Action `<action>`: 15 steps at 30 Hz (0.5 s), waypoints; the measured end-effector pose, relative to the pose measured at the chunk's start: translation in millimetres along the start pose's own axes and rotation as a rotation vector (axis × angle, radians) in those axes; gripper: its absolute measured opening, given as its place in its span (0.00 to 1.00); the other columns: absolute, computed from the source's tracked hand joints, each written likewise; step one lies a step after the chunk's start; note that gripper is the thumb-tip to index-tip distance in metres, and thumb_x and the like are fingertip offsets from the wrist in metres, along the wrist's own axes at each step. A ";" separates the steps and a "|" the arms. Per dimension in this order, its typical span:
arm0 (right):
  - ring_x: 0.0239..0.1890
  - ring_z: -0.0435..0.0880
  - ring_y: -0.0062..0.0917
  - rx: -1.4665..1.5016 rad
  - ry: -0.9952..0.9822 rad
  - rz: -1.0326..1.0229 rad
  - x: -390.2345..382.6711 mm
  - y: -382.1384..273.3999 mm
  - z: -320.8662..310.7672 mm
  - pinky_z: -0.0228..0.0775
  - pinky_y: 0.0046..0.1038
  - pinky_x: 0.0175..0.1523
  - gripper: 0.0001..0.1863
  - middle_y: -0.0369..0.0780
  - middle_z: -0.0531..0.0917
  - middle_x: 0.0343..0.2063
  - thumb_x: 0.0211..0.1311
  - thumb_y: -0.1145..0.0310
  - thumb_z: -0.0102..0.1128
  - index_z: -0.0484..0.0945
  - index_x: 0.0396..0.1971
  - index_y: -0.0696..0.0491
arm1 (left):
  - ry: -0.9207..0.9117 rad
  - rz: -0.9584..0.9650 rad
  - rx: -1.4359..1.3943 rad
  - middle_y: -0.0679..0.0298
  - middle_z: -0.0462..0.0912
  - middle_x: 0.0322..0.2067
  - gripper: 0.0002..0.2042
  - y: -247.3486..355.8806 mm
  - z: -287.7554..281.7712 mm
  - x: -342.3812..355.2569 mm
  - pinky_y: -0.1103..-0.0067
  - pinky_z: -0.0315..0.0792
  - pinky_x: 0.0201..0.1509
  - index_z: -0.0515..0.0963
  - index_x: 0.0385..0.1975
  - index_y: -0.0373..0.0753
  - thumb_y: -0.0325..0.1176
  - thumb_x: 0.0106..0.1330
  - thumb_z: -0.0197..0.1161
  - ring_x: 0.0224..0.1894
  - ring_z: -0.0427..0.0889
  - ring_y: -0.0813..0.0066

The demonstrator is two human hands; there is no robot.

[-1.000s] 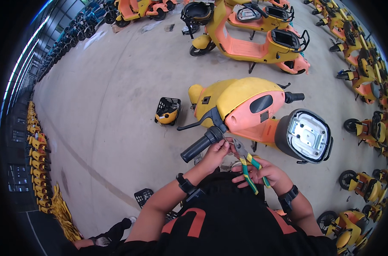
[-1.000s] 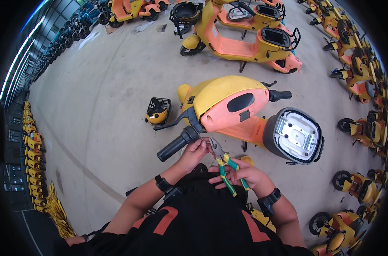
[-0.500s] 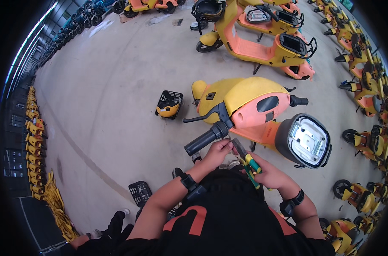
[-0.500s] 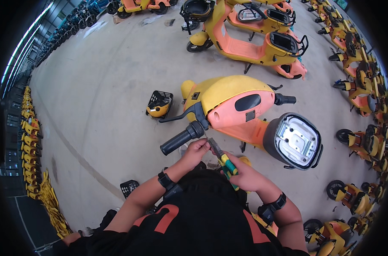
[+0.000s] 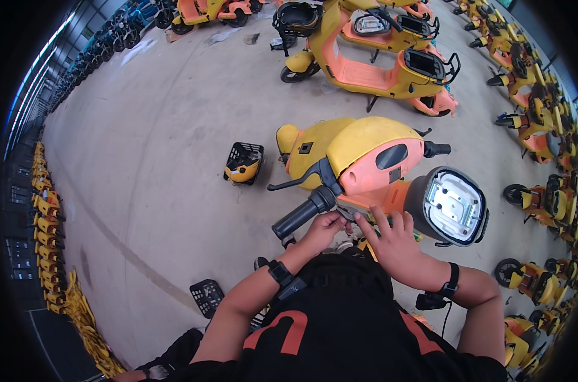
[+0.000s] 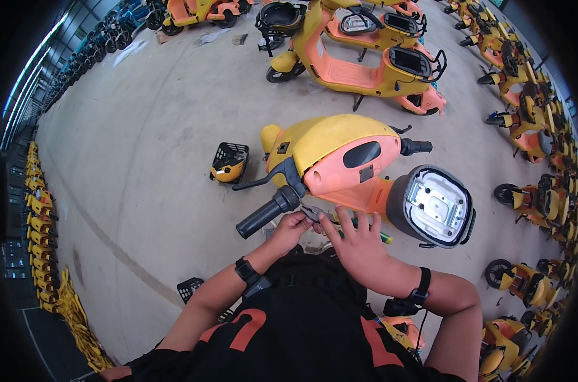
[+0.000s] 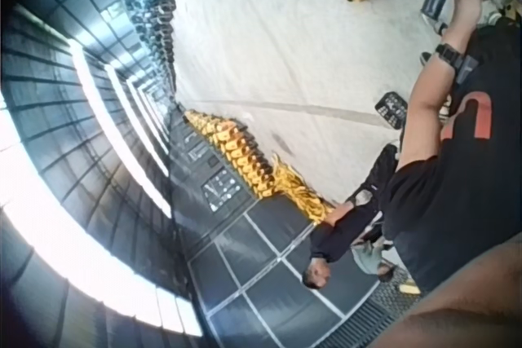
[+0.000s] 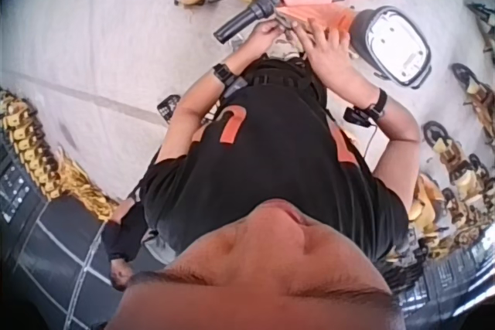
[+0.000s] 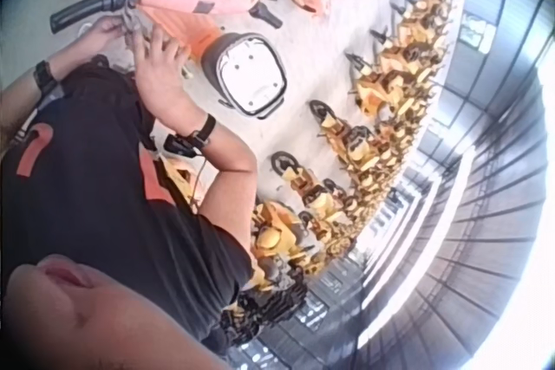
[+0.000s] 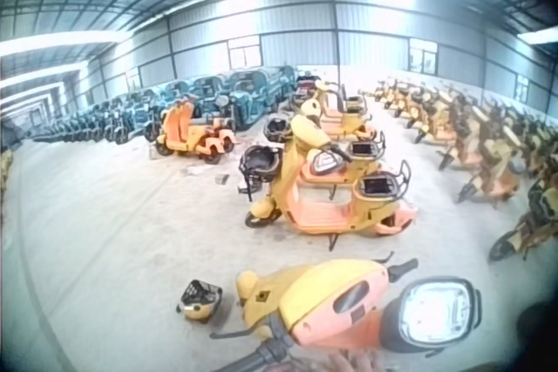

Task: The person uses pliers to cut and pull wires on the handlebars of several electric scooters, then handles a detached plastic component and moves to work on another scooter in the warehouse.

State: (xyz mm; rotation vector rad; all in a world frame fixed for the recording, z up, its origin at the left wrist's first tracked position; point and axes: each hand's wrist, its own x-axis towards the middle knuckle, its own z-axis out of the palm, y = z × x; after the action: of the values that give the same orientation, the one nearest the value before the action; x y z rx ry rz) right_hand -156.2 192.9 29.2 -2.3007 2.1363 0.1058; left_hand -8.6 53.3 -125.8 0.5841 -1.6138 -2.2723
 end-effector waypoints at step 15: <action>0.52 0.79 0.38 1.301 -0.553 0.401 5.0 29.6 -10.2 0.68 0.28 0.56 0.44 0.51 0.73 0.56 0.53 0.80 0.54 0.50 0.72 0.55 | -0.111 -0.047 0.017 0.64 0.82 0.35 0.13 6.1 -8.2 4.7 0.78 0.71 0.53 0.79 0.38 0.33 0.33 0.76 0.49 0.41 0.79 0.77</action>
State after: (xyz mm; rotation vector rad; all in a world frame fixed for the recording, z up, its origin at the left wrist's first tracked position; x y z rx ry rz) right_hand -184.8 185.3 40.5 -0.9517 1.5266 -0.4488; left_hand -8.7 42.3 -123.2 0.5133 -1.6889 -2.3657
